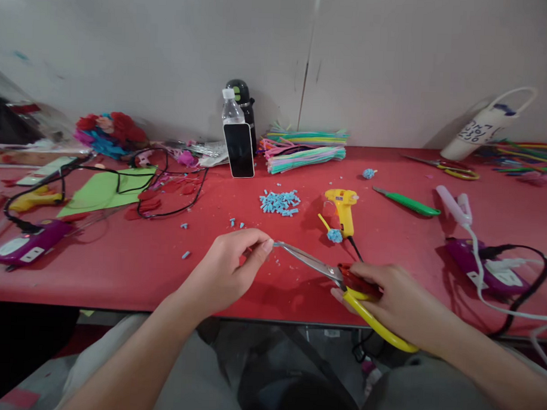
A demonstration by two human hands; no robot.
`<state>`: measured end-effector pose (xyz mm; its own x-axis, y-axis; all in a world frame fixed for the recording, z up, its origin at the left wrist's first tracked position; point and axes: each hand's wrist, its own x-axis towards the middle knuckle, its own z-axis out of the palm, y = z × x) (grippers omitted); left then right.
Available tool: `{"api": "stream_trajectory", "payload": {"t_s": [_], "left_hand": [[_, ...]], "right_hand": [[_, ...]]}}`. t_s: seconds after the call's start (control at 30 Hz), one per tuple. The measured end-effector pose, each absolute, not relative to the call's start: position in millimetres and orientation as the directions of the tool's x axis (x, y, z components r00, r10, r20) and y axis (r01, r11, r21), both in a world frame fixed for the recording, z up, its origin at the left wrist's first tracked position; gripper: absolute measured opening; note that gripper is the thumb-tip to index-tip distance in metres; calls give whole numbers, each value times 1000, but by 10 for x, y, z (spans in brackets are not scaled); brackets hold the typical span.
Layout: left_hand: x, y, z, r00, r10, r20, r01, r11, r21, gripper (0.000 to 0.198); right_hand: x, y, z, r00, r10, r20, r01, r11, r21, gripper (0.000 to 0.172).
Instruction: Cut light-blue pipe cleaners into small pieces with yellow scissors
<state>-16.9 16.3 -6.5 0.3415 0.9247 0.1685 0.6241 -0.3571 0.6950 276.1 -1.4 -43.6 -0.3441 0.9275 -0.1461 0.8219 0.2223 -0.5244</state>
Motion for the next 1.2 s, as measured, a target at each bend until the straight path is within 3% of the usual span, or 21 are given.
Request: {"api": "stream_trajectory", "payload": {"t_s": [1.2], "left_hand": [[-162,156,-53,341,922,182,633,-369,681,25]], "right_hand": [[2744,0,-431,-339,928,-156,827,214,-520,39]]}}
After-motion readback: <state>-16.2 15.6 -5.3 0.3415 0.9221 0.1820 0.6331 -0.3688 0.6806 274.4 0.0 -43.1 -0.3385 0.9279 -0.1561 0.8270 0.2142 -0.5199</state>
